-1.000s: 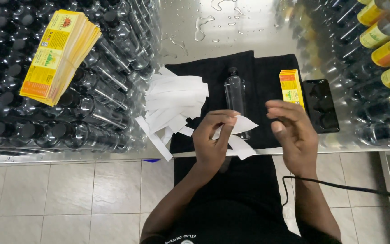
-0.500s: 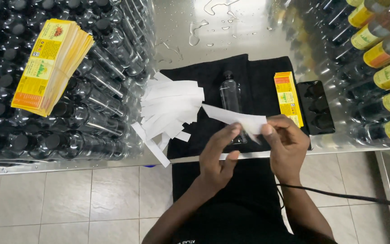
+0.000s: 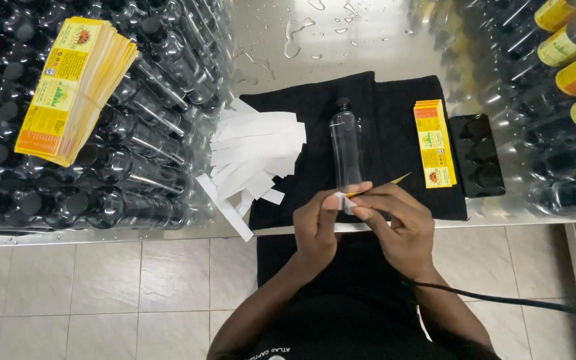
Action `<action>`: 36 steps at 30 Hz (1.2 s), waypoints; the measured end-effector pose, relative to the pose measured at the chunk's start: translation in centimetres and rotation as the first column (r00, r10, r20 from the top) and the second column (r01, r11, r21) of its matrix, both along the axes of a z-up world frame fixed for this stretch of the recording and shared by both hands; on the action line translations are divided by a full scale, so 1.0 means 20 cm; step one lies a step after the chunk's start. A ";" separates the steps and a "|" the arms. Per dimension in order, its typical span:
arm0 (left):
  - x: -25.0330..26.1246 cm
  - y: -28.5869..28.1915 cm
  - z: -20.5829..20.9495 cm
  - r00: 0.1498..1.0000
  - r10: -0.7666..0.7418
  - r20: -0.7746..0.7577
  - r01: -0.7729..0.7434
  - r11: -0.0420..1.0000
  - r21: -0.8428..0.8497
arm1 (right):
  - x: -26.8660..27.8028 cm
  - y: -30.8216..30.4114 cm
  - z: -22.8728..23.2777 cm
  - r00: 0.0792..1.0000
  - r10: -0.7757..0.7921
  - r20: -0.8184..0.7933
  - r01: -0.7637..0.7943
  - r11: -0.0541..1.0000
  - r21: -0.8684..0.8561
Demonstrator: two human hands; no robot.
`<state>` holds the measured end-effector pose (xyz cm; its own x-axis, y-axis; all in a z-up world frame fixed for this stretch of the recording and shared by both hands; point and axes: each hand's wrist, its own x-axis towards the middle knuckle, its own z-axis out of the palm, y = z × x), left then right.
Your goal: Manually applying adhesive labels to plastic bottles at a production station
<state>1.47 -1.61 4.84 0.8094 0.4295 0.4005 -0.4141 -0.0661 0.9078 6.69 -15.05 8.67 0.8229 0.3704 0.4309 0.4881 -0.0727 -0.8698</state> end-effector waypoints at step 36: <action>0.03 0.51 -0.12 0.894 0.144 -0.425 -0.404 0.668 -0.625 | 0.10 0.06 -0.38 0.969 0.145 0.202 -0.030 0.875 -0.483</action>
<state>1.98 8.58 2.35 0.6273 0.6959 -0.3496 -0.1677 0.5590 0.8120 8.63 -13.94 0.98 0.6796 0.6421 0.3549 0.6897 -0.3943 -0.6073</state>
